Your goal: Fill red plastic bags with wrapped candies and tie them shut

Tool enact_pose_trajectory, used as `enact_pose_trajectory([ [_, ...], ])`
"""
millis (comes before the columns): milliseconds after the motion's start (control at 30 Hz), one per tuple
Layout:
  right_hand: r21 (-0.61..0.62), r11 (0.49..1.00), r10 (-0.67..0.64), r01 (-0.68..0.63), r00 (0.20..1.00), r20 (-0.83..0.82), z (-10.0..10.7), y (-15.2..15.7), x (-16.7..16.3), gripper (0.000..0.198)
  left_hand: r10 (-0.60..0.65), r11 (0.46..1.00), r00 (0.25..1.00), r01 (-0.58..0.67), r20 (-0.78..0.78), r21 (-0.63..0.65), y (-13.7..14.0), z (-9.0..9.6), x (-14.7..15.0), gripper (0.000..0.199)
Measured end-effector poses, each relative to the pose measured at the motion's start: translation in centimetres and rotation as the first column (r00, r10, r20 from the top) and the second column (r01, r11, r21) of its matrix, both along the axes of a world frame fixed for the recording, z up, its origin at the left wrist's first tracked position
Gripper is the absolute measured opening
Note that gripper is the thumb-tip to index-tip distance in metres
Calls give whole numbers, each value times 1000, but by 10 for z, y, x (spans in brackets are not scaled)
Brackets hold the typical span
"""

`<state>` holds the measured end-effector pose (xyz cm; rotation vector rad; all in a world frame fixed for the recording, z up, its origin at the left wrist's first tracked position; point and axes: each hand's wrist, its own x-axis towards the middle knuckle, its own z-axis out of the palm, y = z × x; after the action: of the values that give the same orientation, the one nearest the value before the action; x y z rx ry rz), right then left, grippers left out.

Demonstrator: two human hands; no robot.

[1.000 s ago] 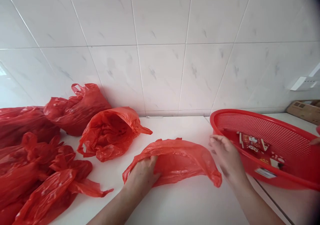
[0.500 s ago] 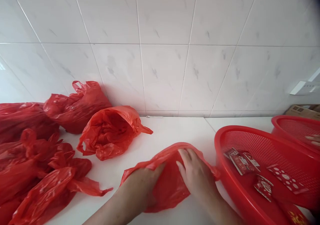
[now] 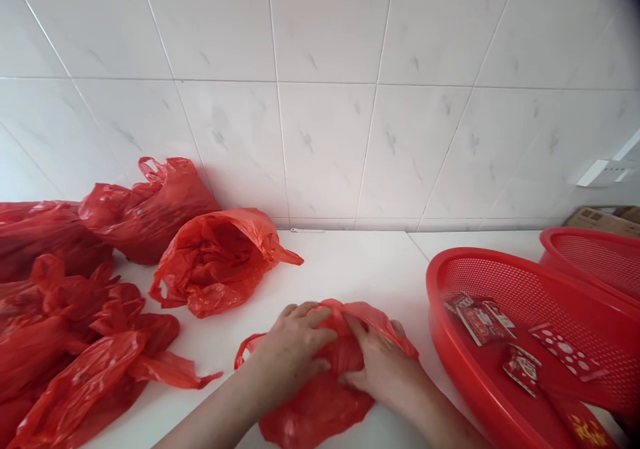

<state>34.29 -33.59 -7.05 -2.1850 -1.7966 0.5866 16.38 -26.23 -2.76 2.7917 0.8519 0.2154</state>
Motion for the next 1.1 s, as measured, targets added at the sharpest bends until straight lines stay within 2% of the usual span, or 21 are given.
enact_pose_trajectory([
  [133, -61, 998, 36, -35, 999, 22, -6, -1, 4, 96, 187, 975, 980, -177, -67, 135, 20, -29, -2, 60],
  [233, -62, 997, 43, -42, 999, 14, -10, 0, 8, 100, 160, 975, 985, -146, -71, 166, 28, -34, -7, 63],
  [300, -18, 999, 35, -35, 999, 10, -11, 1, 9, 97, 103, 975, 993, -90, -53, 203, 27, -29, -10, 58],
  [367, 49, 998, 38, -38, 999, -2, -11, 1, 9, 94, 18, 958, 1000, -19, 8, 285, 21, -20, -13, 44],
  [467, 138, 989, 52, -48, 998, -24, -7, 1, 9, 86, -207, 882, 971, 131, 123, 453, 4, -10, -20, 26],
  [500, 149, 987, 57, -52, 998, -27, -5, 1, 9, 86, -299, 847, 946, 201, 128, 493, -1, -9, -23, 25],
  [567, 144, 988, 59, -55, 998, -21, 0, 2, 8, 89, -388, 812, 916, 286, 105, 508, -10, -14, -30, 29],
  [633, 129, 991, 34, -34, 999, 5, 6, -1, 4, 89, -420, 791, 904, 323, 76, 520, -12, -25, -37, 31],
  [733, 171, 985, -4, -13, 995, 97, 24, -19, -9, 73, -412, 779, 908, 305, 81, 548, -4, -51, -48, 29],
  [833, 309, 942, 87, -128, 986, 143, 53, -56, -20, 54, -358, 812, 921, 223, 157, 540, 10, -76, -60, 45],
  [900, 384, 905, 153, -184, 982, 109, 78, -83, -15, 45, -324, 830, 923, 171, 209, 531, 16, -88, -65, 55],
  [933, 408, 901, 121, -150, 988, 95, 91, -95, -6, 39, -319, 832, 919, 156, 230, 532, 18, -91, -66, 58],
  [967, 425, 903, 27, -64, 995, 94, 102, -104, 7, 35, -322, 832, 913, 147, 250, 535, 18, -93, -66, 60],
  [1000, 424, 903, -133, 74, 985, 111, 111, -112, 24, 32, -324, 832, 907, 138, 270, 537, 17, -94, -66, 62],
  [1033, 408, 884, -306, 227, 942, 140, 118, -117, 44, 32, -331, 832, 898, 132, 291, 539, 15, -94, -64, 63],
  [1100, 285, 859, -493, 424, 837, 239, 121, -122, 90, 39, -324, 848, 881, 110, 343, 518, 8, -91, -59, 66],
])
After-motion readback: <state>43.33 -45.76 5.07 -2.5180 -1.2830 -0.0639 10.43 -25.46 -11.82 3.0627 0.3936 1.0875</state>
